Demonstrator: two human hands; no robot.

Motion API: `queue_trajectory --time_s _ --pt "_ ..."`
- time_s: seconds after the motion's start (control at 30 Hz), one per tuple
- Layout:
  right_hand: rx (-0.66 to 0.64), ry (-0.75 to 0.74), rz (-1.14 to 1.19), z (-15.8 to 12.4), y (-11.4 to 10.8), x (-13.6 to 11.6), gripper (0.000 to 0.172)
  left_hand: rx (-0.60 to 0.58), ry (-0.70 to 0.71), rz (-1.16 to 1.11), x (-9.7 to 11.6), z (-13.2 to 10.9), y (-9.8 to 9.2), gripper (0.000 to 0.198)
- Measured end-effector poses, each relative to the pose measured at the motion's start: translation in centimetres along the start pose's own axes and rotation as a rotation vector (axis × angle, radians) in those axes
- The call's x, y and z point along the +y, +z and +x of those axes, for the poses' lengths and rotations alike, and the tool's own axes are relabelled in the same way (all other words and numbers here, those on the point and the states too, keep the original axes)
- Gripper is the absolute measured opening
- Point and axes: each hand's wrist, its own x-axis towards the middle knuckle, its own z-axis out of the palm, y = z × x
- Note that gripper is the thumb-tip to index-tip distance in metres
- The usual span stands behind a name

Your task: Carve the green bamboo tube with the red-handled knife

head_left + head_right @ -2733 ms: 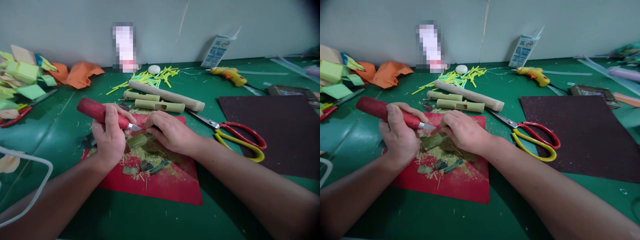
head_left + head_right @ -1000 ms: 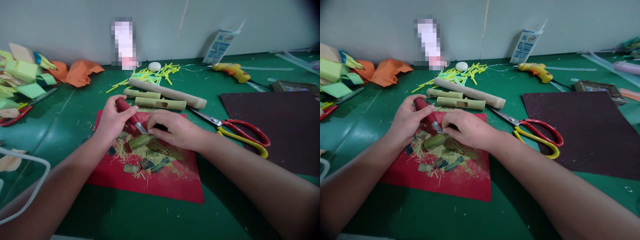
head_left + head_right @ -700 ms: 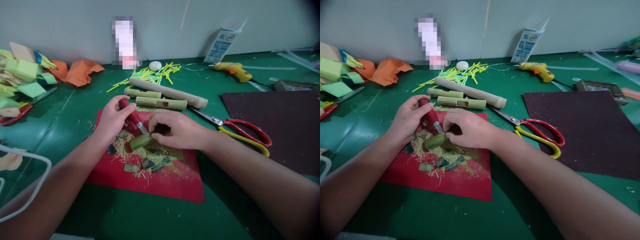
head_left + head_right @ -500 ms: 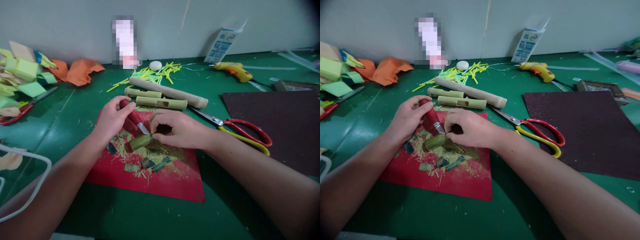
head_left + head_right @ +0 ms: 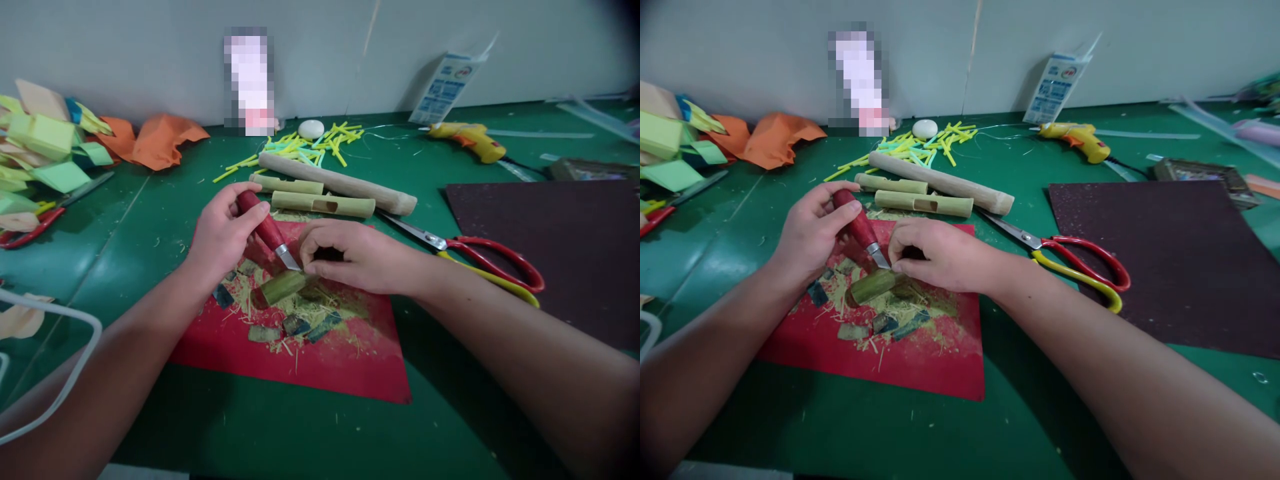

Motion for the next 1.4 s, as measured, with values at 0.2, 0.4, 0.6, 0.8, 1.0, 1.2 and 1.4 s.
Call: queue_trajectory --time_s 0.2,0.4,0.6,0.8,1.0,1.2,1.4 --pt "0.003 -0.009 -0.020 0.0 0.1 -0.1 0.011 -0.010 0.040 0.020 0.3 -0.1 -0.1 0.033" --pt "-0.007 -0.023 -0.030 0.0 0.1 0.1 0.012 0.004 -0.023 0.041 0.6 0.0 -0.3 0.027" --pt "-0.002 -0.035 -0.021 0.0 0.1 0.2 0.011 0.023 0.052 0.272 1.3 0.1 -1.1 0.024" --pt "-0.015 -0.042 -0.014 0.1 0.0 0.3 0.010 -0.163 0.272 0.418 2.0 0.6 -3.2 0.023" --pt "-0.022 -0.028 -0.012 0.1 0.1 0.4 0.010 -0.273 0.337 0.439 2.5 0.6 -4.0 0.016" --pt "-0.018 -0.067 -0.015 0.1 0.1 0.6 0.009 -0.468 0.208 0.539 3.8 0.6 -4.3 0.017" --pt "-0.012 -0.061 -0.035 0.1 0.2 0.7 0.009 -0.634 0.072 0.681 5.3 0.3 -5.1 0.028"
